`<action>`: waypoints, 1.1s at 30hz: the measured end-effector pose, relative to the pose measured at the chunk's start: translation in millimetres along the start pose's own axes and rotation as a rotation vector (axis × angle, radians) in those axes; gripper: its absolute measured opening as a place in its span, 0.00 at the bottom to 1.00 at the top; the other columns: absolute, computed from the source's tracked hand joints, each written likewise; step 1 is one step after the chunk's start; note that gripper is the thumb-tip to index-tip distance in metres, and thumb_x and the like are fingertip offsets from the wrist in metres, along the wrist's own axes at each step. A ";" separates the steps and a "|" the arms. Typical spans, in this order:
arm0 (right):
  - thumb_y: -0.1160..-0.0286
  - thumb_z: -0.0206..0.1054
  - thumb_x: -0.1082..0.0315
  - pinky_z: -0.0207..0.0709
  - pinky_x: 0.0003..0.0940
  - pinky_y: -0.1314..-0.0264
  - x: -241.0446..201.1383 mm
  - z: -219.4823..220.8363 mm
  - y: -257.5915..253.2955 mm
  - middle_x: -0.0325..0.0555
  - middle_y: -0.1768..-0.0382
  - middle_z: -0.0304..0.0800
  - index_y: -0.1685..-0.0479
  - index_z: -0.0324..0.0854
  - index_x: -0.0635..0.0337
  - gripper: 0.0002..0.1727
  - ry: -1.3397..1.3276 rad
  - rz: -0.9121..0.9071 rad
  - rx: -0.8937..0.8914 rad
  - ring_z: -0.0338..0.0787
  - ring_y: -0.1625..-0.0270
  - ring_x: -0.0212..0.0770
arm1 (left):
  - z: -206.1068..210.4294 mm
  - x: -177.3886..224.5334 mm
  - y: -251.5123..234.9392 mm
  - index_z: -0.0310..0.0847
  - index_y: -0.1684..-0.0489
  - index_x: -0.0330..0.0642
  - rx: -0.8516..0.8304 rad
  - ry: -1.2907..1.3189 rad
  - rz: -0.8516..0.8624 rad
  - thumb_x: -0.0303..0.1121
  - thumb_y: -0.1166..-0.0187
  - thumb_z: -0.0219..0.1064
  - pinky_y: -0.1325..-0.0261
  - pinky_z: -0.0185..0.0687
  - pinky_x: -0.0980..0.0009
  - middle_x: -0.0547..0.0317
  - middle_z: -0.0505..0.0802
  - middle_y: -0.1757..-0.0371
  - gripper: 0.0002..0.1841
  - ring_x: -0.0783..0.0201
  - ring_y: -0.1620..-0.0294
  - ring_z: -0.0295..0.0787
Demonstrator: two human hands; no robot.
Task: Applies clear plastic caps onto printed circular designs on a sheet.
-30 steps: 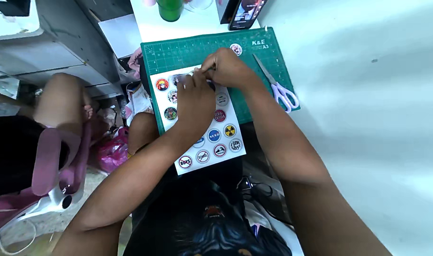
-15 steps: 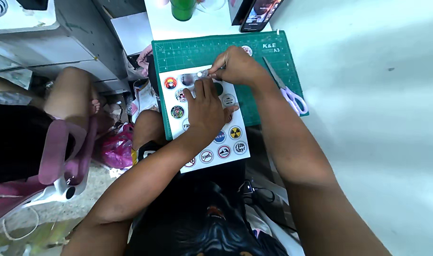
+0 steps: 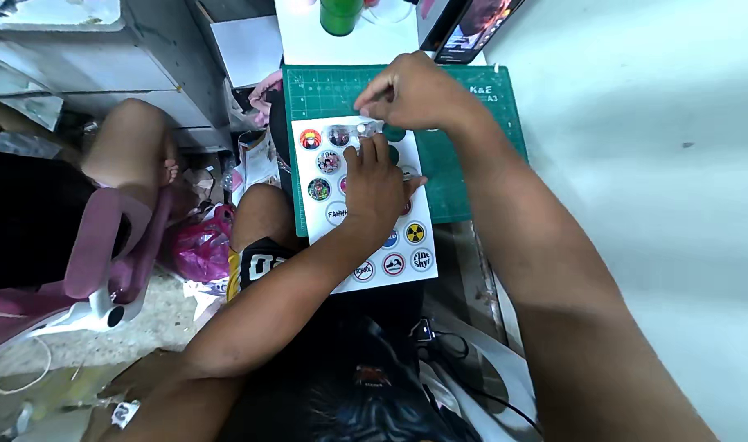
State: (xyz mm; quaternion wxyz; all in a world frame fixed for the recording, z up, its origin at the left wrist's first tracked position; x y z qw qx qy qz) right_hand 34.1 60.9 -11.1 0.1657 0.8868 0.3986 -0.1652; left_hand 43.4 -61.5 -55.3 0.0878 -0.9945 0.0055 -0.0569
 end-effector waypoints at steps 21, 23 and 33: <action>0.31 0.81 0.51 0.83 0.53 0.49 -17.0 20.4 -21.0 0.39 0.68 0.94 0.65 0.96 0.47 0.11 0.147 0.124 -0.211 0.92 0.58 0.42 | 3.3 2.5 -11.3 0.88 0.56 0.33 -0.137 -0.002 -0.050 0.68 0.13 0.40 0.53 0.78 0.50 0.28 0.80 0.33 0.43 0.41 0.49 0.87; 0.31 0.81 0.51 0.83 0.53 0.49 -16.1 20.6 -20.0 0.39 0.68 0.94 0.65 0.96 0.47 0.11 0.131 0.132 -0.201 0.91 0.57 0.43 | 3.5 1.5 -9.9 0.88 0.58 0.34 -0.114 -0.005 -0.054 0.68 0.13 0.40 0.53 0.77 0.51 0.30 0.80 0.35 0.43 0.42 0.50 0.86; 0.32 0.81 0.49 0.81 0.51 0.50 -10.4 19.1 -19.2 0.38 0.68 0.94 0.66 0.96 0.45 0.12 0.092 0.167 -0.172 0.90 0.57 0.40 | 5.3 -0.9 -10.2 0.88 0.60 0.36 -0.131 0.006 -0.047 0.68 0.13 0.39 0.53 0.78 0.51 0.29 0.77 0.29 0.43 0.43 0.50 0.87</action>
Point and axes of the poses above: each hand's wrist, its own y-axis away from the middle knuckle, its own z-axis out of the palm, x = y × z, the point moved 9 cm from there along -y, towards the middle knuckle
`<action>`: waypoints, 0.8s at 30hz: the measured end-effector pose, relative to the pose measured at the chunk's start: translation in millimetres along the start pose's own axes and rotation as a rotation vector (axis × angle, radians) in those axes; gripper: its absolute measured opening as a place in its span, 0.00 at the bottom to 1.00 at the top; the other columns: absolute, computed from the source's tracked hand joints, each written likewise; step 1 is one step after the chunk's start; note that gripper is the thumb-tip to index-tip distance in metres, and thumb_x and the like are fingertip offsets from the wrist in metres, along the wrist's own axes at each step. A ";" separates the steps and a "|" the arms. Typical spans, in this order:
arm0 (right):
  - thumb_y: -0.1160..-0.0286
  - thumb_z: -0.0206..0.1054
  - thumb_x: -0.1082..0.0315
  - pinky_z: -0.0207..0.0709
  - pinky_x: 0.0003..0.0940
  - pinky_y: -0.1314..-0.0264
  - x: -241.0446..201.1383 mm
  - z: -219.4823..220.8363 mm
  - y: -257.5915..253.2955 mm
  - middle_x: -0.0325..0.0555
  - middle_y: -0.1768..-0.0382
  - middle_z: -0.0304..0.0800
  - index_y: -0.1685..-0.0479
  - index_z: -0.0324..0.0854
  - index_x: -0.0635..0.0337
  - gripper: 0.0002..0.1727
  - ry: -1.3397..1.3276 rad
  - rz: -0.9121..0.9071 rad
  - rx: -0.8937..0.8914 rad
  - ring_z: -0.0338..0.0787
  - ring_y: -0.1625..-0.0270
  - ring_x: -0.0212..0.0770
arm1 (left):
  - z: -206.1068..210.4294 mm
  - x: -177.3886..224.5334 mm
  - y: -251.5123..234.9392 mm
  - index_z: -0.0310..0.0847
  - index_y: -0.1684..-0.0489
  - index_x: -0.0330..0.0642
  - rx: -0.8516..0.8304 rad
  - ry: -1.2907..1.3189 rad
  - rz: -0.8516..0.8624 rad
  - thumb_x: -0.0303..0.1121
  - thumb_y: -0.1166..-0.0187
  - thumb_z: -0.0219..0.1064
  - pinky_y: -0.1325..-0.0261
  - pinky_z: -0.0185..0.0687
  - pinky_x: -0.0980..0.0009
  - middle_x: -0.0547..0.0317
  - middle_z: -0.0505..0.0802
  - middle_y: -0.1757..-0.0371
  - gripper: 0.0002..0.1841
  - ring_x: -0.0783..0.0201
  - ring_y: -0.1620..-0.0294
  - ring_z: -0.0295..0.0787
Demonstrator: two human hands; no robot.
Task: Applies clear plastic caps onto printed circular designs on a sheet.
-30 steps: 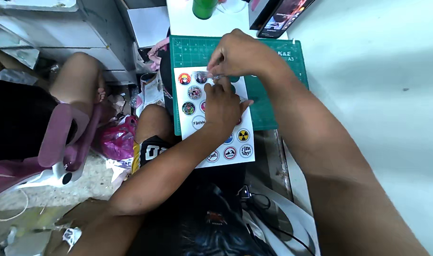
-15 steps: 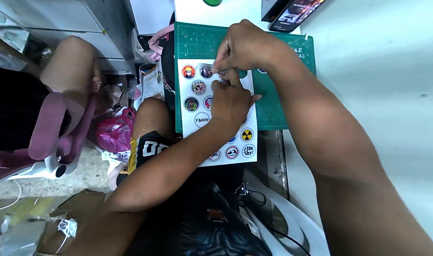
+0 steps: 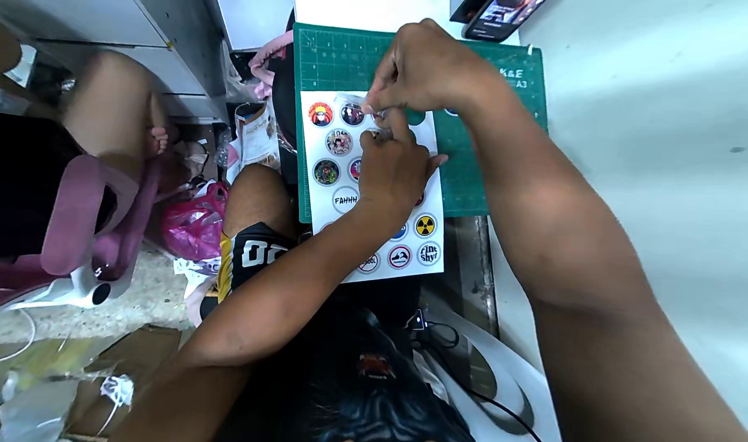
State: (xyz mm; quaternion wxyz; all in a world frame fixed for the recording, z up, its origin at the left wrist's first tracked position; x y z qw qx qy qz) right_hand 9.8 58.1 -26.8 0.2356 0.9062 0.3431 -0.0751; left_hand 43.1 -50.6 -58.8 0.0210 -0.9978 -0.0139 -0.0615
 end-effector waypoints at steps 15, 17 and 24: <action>0.16 0.67 0.52 0.83 0.46 0.51 9.3 -38.3 14.0 0.37 0.63 0.95 0.53 0.95 0.46 0.14 -0.079 -0.139 0.213 0.90 0.61 0.34 | 0.9 -3.1 2.2 0.88 0.54 0.33 -0.031 0.034 0.010 0.68 0.13 0.42 0.53 0.81 0.49 0.29 0.72 0.23 0.42 0.42 0.48 0.86; 0.13 0.62 0.56 0.84 0.47 0.51 13.1 -43.4 18.5 0.38 0.61 0.95 0.48 0.94 0.46 0.14 -0.039 -0.127 0.246 0.91 0.60 0.36 | 1.9 -4.2 2.3 0.89 0.53 0.33 0.010 0.044 -0.004 0.69 0.15 0.45 0.55 0.82 0.50 0.29 0.74 0.22 0.42 0.44 0.53 0.89; 0.14 0.63 0.62 0.88 0.51 0.50 43.8 -41.5 49.5 0.40 0.58 0.96 0.43 0.93 0.47 0.13 -0.072 -0.107 0.322 0.94 0.59 0.39 | 4.5 -5.0 0.8 0.90 0.51 0.32 -0.018 0.057 0.014 0.68 0.14 0.45 0.52 0.84 0.50 0.31 0.74 0.19 0.43 0.44 0.52 0.91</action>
Point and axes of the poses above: each hand's wrist, its own y-axis away from the middle knuckle, its own z-axis out of the palm, x = y × z, the point moved 9 cm from there along -y, towards the middle knuckle
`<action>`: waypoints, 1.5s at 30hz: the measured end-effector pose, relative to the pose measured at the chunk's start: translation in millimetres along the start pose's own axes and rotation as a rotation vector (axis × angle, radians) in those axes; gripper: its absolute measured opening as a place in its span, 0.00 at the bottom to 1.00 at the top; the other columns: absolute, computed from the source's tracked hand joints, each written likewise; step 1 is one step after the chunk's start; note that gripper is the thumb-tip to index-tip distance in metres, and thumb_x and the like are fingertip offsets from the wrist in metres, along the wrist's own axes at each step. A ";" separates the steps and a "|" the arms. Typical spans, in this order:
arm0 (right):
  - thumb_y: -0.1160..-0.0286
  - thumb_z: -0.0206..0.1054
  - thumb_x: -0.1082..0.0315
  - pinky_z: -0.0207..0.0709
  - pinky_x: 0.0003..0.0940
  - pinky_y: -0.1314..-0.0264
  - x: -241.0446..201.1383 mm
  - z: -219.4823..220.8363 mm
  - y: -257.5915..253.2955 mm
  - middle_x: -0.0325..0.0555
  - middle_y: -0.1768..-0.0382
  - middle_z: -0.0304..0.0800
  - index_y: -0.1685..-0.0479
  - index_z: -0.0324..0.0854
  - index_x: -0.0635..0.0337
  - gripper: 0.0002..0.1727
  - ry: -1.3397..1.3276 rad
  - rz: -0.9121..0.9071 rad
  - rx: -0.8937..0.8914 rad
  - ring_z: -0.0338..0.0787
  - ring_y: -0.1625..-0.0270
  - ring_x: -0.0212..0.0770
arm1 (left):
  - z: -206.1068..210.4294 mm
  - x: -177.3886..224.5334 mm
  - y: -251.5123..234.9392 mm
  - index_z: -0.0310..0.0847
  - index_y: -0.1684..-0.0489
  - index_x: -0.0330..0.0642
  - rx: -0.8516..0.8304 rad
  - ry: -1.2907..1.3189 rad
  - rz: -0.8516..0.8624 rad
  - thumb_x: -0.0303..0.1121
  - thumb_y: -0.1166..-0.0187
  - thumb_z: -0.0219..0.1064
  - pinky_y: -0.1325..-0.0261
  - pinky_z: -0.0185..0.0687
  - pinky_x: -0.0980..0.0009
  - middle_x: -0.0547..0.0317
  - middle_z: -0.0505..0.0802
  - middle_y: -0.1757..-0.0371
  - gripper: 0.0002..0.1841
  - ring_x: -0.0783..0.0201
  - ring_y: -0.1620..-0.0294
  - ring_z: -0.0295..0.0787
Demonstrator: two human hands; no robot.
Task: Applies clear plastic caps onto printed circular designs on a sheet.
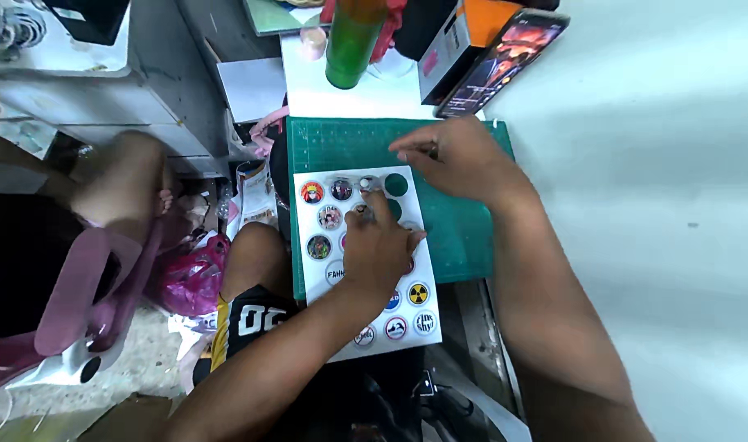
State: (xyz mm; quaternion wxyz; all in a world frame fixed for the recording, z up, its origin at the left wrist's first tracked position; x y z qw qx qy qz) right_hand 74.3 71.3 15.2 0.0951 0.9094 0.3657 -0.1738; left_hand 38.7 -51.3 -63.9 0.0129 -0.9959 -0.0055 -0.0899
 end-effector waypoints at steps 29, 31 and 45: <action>0.29 0.79 0.48 0.84 0.56 0.54 -55.9 60.5 -52.3 0.38 0.67 0.92 0.69 0.94 0.44 0.12 0.267 -0.061 -0.370 0.91 0.57 0.45 | 0.1 -1.9 2.5 0.92 0.58 0.38 -0.043 0.038 0.014 0.62 0.12 0.49 0.56 0.82 0.52 0.36 0.78 0.23 0.35 0.48 0.59 0.90; 0.29 0.78 0.47 0.84 0.56 0.54 -53.5 60.7 -50.9 0.37 0.68 0.93 0.69 0.95 0.43 0.12 0.247 -0.062 -0.354 0.92 0.59 0.43 | -2.8 -0.5 2.4 0.90 0.53 0.37 -0.043 0.023 0.030 0.61 0.11 0.48 0.55 0.81 0.52 0.33 0.78 0.26 0.34 0.47 0.58 0.89; 0.32 0.81 0.46 0.85 0.49 0.56 -22.1 58.7 -47.6 0.34 0.71 0.94 0.67 0.97 0.43 0.13 0.014 0.202 -0.287 0.91 0.65 0.36 | 0.1 0.1 2.8 0.88 0.47 0.39 -0.062 0.007 0.009 0.67 0.13 0.46 0.53 0.80 0.53 0.36 0.74 0.24 0.38 0.50 0.58 0.87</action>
Point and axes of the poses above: each hand's wrist, its own y-axis away from the middle knuckle, its own z-axis out of the palm, x = y × z, the point moved 9 cm from there along -y, towards the middle knuckle
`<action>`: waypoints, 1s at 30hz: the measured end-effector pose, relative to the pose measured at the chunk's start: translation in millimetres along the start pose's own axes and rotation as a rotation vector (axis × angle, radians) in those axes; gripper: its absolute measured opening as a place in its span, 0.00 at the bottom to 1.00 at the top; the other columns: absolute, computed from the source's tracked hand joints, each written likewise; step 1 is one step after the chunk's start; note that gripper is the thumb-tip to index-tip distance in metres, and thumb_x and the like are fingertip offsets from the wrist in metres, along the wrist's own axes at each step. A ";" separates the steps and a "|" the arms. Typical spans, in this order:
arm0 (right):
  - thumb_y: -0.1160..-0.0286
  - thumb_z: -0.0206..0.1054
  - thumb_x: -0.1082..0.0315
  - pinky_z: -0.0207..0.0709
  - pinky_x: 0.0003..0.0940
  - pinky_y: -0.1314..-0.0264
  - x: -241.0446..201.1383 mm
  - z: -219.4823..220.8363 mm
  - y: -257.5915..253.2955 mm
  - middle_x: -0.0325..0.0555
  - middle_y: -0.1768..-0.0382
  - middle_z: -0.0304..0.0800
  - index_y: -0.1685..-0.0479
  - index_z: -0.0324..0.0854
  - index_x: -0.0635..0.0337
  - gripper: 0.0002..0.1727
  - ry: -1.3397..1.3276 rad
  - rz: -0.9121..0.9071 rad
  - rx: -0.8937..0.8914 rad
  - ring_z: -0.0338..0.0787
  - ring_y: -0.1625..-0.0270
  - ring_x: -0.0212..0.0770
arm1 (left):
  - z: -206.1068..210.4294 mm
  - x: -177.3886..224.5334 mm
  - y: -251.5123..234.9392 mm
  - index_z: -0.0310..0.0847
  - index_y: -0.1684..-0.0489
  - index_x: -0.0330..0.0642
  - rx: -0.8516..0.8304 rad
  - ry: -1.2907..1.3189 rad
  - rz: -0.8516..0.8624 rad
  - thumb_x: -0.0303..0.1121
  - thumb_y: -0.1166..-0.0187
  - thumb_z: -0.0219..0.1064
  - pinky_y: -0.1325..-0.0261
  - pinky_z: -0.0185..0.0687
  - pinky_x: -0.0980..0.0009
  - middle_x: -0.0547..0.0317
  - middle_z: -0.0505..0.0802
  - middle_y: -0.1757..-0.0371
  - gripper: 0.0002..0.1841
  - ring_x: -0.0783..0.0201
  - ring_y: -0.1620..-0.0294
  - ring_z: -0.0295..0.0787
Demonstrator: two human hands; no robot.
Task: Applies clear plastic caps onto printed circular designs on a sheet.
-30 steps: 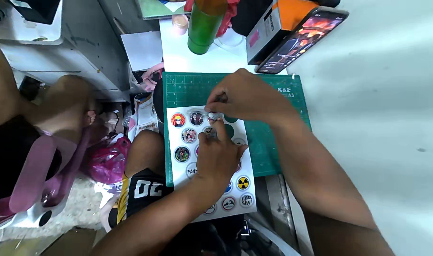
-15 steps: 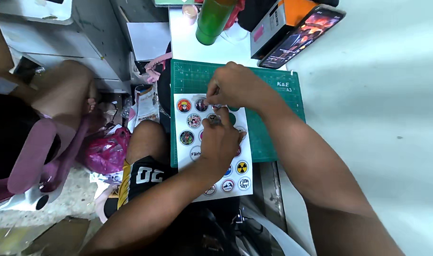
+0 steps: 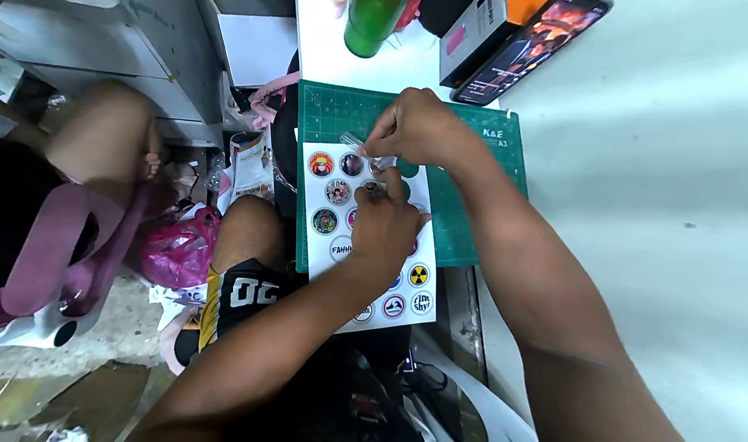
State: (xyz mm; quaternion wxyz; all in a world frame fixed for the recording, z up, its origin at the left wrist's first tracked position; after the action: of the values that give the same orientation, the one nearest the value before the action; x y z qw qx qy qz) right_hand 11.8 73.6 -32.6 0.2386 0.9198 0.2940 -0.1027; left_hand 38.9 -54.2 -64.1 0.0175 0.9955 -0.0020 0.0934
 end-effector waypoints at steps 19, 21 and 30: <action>0.32 0.82 0.48 0.86 0.45 0.58 17.0 1.6 8.2 0.35 0.71 0.95 0.66 0.97 0.45 0.12 -0.180 0.073 0.107 0.91 0.67 0.33 | 2.5 0.0 -2.6 0.90 0.51 0.41 -0.053 -0.007 -0.004 0.67 0.13 0.45 0.51 0.80 0.53 0.37 0.71 0.19 0.37 0.47 0.49 0.86; 0.33 0.82 0.48 0.85 0.46 0.58 18.9 1.7 8.7 0.36 0.71 0.94 0.66 0.96 0.46 0.13 -0.194 0.093 0.116 0.91 0.66 0.35 | 3.1 0.2 -2.7 0.89 0.49 0.40 -0.063 -0.019 -0.005 0.66 0.12 0.45 0.50 0.80 0.52 0.36 0.69 0.18 0.37 0.47 0.46 0.86; 0.35 0.82 0.46 0.85 0.50 0.58 36.8 6.9 10.3 0.40 0.70 0.94 0.65 0.96 0.50 0.17 -0.318 0.180 0.185 0.91 0.66 0.39 | 2.5 -1.6 -4.2 0.91 0.54 0.42 -0.067 0.062 -0.017 0.66 0.13 0.47 0.47 0.81 0.48 0.38 0.68 0.14 0.36 0.46 0.48 0.88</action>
State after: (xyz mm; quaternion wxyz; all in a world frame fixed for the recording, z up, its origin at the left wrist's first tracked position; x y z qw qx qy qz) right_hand 47.1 80.9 -46.8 0.2048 0.9326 0.1584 -0.2515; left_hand 37.8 -50.1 -66.9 0.0519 0.9909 0.0036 0.1241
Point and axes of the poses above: each hand's wrist, its own y-axis away from the middle knuckle, its own z-axis out of the palm, x = y × z, the point moved 9 cm from there along -y, towards the middle knuckle
